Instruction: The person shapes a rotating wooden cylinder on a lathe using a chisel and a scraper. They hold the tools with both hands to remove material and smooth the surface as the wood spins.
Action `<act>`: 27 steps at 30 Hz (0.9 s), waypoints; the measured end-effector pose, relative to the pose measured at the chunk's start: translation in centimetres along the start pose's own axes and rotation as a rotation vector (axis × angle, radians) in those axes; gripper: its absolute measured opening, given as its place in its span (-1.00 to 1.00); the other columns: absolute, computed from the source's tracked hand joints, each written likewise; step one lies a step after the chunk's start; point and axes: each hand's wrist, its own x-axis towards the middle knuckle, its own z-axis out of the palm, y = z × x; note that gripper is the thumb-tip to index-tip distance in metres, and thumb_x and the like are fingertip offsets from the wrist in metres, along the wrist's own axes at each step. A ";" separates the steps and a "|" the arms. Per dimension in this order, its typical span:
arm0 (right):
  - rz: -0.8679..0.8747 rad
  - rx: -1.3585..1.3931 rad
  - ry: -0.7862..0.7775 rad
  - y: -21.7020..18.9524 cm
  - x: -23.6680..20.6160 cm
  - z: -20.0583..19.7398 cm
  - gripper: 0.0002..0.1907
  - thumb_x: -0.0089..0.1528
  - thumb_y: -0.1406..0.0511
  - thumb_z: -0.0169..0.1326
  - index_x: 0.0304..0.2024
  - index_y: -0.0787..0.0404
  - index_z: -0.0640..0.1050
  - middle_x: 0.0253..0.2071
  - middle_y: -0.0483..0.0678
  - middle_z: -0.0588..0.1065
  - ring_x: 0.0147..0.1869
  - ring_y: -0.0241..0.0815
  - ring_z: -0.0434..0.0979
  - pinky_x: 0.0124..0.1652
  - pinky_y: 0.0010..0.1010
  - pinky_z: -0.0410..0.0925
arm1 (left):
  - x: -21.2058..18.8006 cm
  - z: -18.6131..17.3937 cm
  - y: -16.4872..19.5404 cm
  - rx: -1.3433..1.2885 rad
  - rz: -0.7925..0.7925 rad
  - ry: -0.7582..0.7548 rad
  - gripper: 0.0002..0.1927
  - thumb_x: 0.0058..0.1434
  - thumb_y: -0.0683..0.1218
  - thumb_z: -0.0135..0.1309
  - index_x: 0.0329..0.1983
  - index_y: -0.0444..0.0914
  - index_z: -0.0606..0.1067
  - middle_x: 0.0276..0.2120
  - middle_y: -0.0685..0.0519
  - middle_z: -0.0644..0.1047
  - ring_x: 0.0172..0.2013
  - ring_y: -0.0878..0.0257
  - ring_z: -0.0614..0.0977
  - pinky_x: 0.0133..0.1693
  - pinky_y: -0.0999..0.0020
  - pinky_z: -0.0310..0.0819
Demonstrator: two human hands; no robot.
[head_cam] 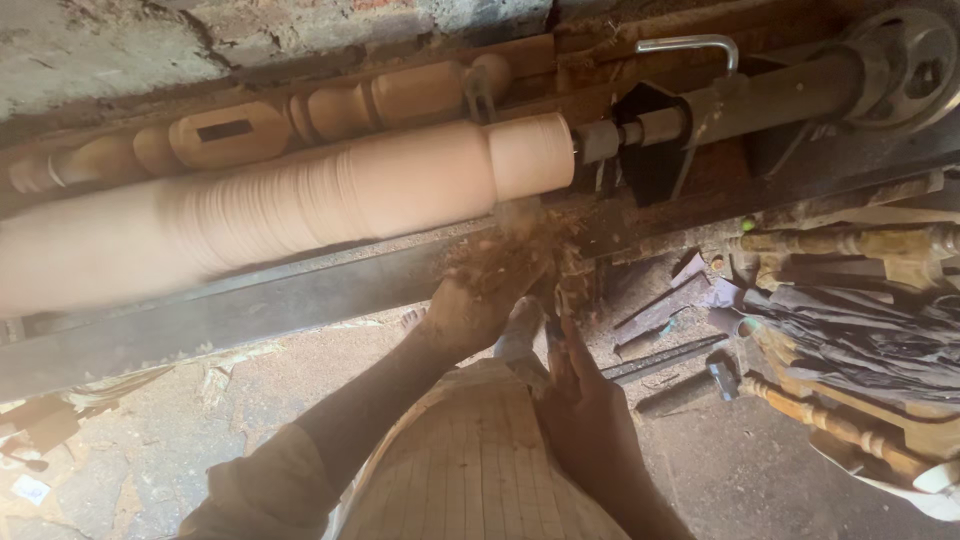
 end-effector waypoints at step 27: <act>0.028 0.022 0.030 1.5 0.6 -2.1 -0.25 0.21 0.24 0.07 0.46 0.02 0.22 -0.06 0.19 0.61 -0.18 -0.11 0.65 -0.15 -0.19 0.48 | 1.5 0.7 1.0 0.025 -0.051 -0.047 -0.38 0.07 -0.25 0.17 0.26 -0.12 0.48 0.30 -0.18 0.44 0.01 -0.08 0.63 -0.19 0.19 0.64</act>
